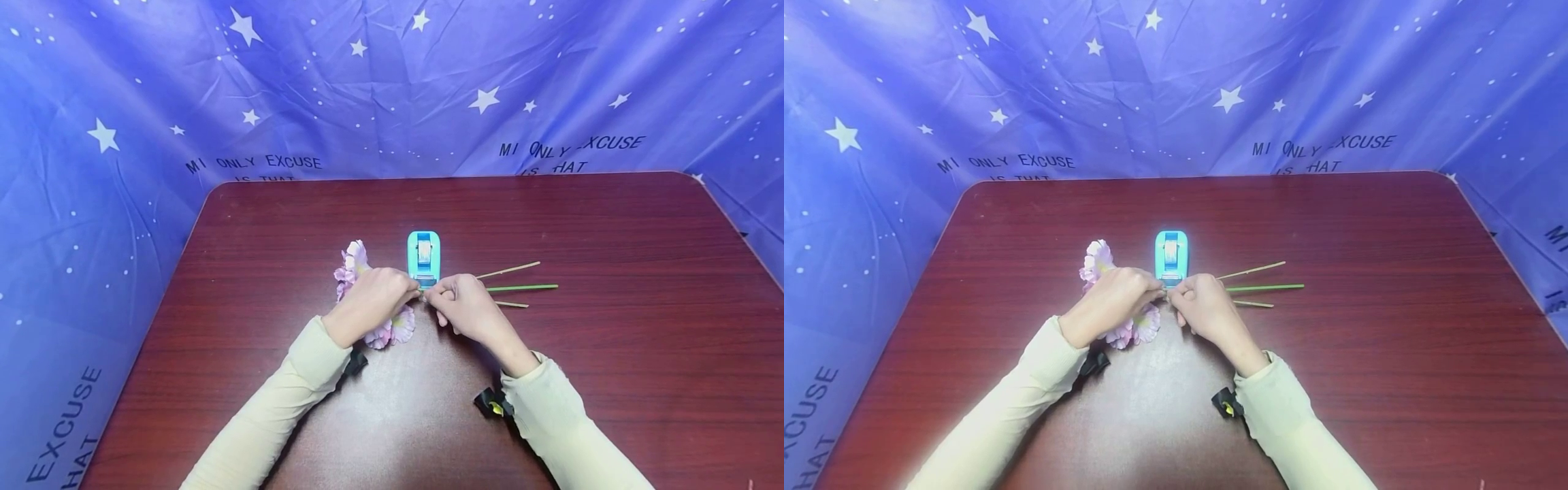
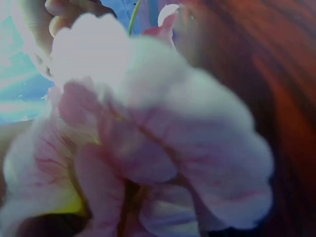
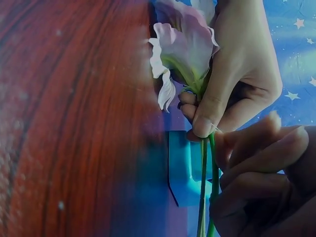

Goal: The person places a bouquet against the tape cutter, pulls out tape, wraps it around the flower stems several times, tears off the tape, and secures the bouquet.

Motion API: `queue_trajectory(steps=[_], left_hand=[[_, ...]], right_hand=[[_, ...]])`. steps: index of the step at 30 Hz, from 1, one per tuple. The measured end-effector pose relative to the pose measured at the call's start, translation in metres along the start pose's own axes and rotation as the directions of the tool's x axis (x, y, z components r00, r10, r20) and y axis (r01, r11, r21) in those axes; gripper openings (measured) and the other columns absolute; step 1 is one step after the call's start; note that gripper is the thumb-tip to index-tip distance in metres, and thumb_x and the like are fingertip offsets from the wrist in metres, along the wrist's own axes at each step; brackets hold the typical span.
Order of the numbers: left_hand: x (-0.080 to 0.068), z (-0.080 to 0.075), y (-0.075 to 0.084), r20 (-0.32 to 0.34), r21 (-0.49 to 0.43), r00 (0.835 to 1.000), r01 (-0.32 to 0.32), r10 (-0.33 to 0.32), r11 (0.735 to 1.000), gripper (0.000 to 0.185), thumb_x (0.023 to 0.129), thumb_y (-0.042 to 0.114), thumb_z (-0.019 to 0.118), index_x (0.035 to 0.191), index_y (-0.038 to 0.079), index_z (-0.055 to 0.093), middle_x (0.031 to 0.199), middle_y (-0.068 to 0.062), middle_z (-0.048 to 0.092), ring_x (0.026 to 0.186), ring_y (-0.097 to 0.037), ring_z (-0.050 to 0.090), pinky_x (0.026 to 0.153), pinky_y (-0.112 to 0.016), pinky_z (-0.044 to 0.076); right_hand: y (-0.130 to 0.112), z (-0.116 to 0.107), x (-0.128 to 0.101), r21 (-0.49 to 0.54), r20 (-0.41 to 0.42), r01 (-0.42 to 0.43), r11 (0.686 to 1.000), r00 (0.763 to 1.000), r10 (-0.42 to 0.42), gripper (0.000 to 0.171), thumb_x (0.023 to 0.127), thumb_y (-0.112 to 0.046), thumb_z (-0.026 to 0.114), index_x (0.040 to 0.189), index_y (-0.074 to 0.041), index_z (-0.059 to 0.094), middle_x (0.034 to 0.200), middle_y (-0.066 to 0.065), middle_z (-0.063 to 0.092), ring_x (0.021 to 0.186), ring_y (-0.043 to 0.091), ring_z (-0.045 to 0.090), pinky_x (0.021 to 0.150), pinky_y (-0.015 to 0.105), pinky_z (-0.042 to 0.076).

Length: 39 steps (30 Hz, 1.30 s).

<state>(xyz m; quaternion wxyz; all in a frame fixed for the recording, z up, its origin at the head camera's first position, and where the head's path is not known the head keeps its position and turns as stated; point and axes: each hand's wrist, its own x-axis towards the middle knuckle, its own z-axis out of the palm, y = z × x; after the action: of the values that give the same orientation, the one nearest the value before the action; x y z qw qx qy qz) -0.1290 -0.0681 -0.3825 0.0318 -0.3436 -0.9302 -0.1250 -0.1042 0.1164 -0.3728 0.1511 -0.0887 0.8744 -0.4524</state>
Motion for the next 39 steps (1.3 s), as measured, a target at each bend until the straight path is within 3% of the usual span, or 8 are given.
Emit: queue_trajectory(steps=[10, 18, 22, 29, 39], left_hand=[[0.000, -0.003, 0.002, 0.026, -0.037, 1.000, 0.011, -0.010, 0.999, 0.015, 0.095, 0.021, 0.067, 0.083, 0.016, 0.074, 0.070, 0.004, 0.067, 0.061, -0.013, 0.063, 0.069, -0.037, 0.054], [0.000, -0.004, 0.002, 0.049, -0.072, 0.999, -0.010, 0.014, 0.997, 0.018, 0.094, 0.022, 0.067, 0.077, 0.016, 0.070, 0.063, 0.006, 0.056, 0.059, -0.013, 0.055, 0.061, -0.031, 0.049], [0.000, -0.005, 0.001, 0.046, -0.073, 0.999, -0.017, 0.021, 0.997, 0.020, 0.095, 0.023, 0.067, 0.076, 0.016, 0.068, 0.062, 0.006, 0.054, 0.058, -0.013, 0.053, 0.060, -0.031, 0.049], [0.000, -0.006, 0.000, 0.052, -0.075, 0.998, -0.029, 0.033, 0.997, 0.018, 0.094, 0.024, 0.067, 0.078, 0.017, 0.070, 0.068, 0.005, 0.063, 0.063, -0.015, 0.061, 0.063, -0.033, 0.051], [-0.001, -0.007, 0.001, 0.039, -0.043, 0.997, -0.058, 0.059, 0.997, 0.021, 0.095, 0.025, 0.066, 0.076, 0.017, 0.069, 0.069, 0.004, 0.065, 0.065, -0.016, 0.063, 0.062, -0.034, 0.051]], right_hand=[[-0.005, 0.003, -0.003, -0.096, -0.028, -0.027, 0.995, 0.999, 0.025, 0.024, 0.098, -0.017, 0.055, 0.099, 0.001, 0.070, 0.049, 0.001, 0.056, 0.034, 0.007, 0.048, 0.040, 0.028, 0.043], [-0.006, 0.006, -0.004, -0.181, -0.081, -0.019, 0.983, 0.997, 0.005, 0.022, 0.097, -0.019, 0.057, 0.093, -0.003, 0.071, 0.046, -0.005, 0.054, 0.037, 0.009, 0.050, 0.045, 0.028, 0.042], [-0.008, 0.008, -0.004, -0.274, -0.134, -0.027, 0.961, 0.991, -0.010, 0.020, 0.095, -0.021, 0.059, 0.088, -0.007, 0.072, 0.046, -0.007, 0.054, 0.043, 0.009, 0.052, 0.051, 0.029, 0.043], [-0.013, 0.011, -0.005, -0.390, -0.198, -0.059, 0.919, 0.980, -0.021, 0.017, 0.092, -0.024, 0.062, 0.083, -0.013, 0.072, 0.048, -0.010, 0.054, 0.056, 0.013, 0.058, 0.055, 0.035, 0.047], [-0.012, 0.017, -0.005, -0.505, -0.284, -0.059, 0.861, 0.953, -0.101, 0.013, 0.087, -0.024, 0.067, 0.079, -0.016, 0.073, 0.075, 0.003, 0.072, 0.070, 0.032, 0.068, 0.055, 0.046, 0.051]])
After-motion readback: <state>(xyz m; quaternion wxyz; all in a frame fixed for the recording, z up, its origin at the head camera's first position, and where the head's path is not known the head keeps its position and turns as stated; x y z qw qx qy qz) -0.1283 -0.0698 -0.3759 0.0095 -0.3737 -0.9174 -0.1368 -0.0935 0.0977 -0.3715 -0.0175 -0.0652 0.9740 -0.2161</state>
